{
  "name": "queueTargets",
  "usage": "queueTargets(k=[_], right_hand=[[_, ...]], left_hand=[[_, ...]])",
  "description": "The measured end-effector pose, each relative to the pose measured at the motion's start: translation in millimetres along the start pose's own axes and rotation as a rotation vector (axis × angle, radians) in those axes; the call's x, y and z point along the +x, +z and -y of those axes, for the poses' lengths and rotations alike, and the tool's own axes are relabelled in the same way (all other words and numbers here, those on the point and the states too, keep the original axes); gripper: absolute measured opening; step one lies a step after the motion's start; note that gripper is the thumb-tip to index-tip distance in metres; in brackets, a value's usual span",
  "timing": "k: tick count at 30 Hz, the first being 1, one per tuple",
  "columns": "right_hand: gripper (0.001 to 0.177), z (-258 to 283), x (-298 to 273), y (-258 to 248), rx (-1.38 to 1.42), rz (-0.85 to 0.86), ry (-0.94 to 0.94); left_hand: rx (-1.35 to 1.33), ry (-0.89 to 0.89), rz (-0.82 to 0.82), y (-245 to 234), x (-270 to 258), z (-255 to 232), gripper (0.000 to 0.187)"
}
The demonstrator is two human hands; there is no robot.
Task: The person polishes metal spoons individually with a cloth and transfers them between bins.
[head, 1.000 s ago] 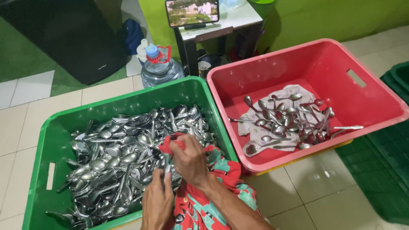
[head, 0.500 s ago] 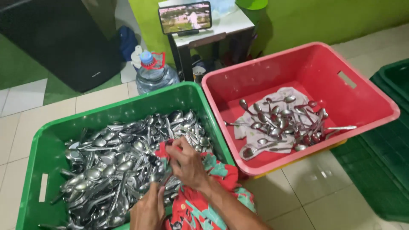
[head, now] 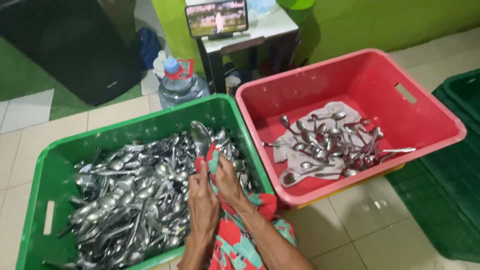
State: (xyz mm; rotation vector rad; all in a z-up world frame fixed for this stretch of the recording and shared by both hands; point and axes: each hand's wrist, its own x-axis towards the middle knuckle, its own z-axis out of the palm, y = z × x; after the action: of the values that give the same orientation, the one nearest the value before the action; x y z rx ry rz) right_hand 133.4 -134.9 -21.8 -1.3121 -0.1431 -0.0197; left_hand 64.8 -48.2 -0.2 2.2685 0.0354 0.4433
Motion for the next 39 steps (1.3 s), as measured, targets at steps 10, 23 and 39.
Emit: queueTargets(k=[10,23,39], right_hand=[[0.019,-43,23,-7,0.047,0.021,0.285],[0.024,-29,-20,-28,-0.789,0.42,0.05],[0.035,21,-19,29,-0.745,0.517,-0.525]], left_hand=[[-0.523,-0.214,0.017,9,100,106,0.045],[-1.491,-0.469,0.132,7,132,127,0.077],[-1.506,-0.481,0.096,24,126,129,0.051]])
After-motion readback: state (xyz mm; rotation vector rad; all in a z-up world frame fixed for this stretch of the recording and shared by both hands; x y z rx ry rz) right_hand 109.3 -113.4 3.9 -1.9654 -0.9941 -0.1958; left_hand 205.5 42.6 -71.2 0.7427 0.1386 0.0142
